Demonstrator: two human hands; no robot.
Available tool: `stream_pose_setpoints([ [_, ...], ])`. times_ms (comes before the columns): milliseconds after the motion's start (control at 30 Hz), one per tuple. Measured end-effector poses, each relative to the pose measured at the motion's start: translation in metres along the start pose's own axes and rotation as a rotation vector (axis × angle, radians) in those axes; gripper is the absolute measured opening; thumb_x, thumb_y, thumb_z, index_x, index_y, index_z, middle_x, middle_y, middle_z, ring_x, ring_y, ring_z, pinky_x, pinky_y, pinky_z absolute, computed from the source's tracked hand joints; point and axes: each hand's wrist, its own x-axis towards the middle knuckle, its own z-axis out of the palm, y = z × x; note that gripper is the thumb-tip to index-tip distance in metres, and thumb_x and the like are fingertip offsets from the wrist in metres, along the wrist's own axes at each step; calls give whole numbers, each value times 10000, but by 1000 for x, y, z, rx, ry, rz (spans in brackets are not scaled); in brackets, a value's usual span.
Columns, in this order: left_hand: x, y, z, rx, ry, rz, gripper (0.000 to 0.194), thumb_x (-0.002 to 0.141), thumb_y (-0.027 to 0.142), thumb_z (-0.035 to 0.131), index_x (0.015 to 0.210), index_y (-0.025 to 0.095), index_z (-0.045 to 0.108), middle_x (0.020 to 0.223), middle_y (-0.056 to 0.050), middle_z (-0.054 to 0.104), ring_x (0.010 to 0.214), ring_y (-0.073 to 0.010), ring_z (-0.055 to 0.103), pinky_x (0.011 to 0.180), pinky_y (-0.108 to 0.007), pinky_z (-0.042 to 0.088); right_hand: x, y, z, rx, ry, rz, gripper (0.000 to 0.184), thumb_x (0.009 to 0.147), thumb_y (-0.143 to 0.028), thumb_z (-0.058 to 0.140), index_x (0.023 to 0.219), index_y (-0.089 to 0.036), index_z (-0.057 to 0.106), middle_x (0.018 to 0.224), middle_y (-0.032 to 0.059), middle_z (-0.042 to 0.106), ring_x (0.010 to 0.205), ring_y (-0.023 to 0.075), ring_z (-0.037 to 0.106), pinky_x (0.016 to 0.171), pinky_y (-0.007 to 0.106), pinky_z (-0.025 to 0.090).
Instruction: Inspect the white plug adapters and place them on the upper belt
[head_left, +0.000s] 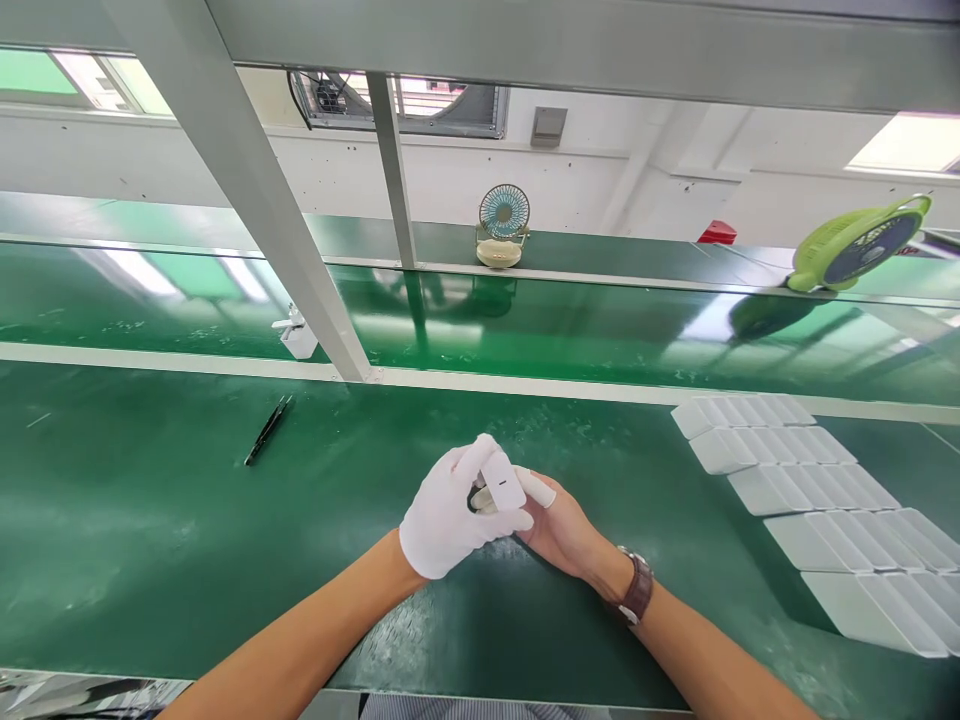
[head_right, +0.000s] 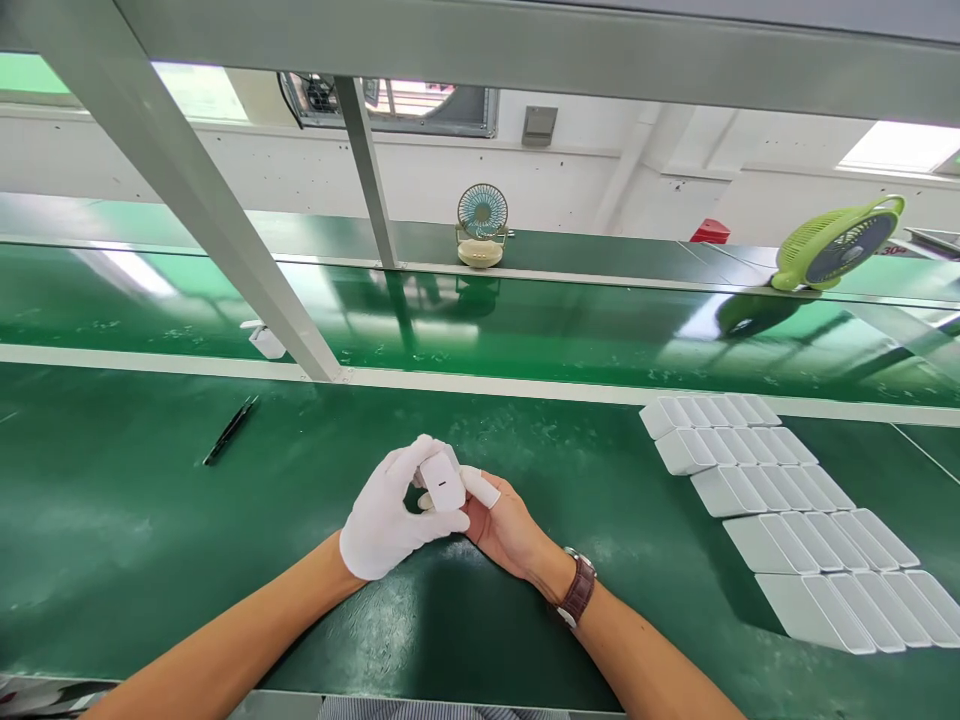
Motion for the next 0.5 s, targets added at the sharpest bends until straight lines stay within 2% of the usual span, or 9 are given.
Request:
stream_pose_setpoints([
  [167,-2,-1,-1,69,60,-9,474,703,372,879,1054,255,583,1007,2,686,861,-174,608,767,-312,524,0,-1,2,-43,20,22,435,981,-529,552,1164,-157,685,1047,118,742,972,248,694,882,399,534],
  [300,-4,-8,0,99,26,-9,448,743,398,843,1097,267,602,1004,-11,711,885,-204,656,781,-347,556,2,-3,4,-44,24,-15,453,964,-536,578,1176,-153,695,1085,129,736,1010,269,687,884,427,549],
  [367,-5,-14,2,150,50,-38,558,738,394,836,1221,270,586,1135,-48,715,1007,-248,677,862,-390,566,5,-3,1,-90,71,-102,429,953,-513,609,1203,-176,696,1146,115,725,1050,271,677,911,442,550],
  [433,-5,-21,4,205,110,-127,710,753,398,805,1383,263,509,1323,-83,664,1158,-281,656,976,-426,544,7,-3,-3,-213,143,-240,421,918,-479,672,1256,-227,679,1216,84,707,1100,264,663,958,454,545],
  [500,-2,-28,5,203,109,-256,686,843,435,689,1459,250,451,1364,-75,655,1167,-262,668,1019,-416,529,8,-5,-10,-427,200,-411,442,889,-426,713,1299,-270,658,1287,66,675,1155,250,644,1008,445,531],
])
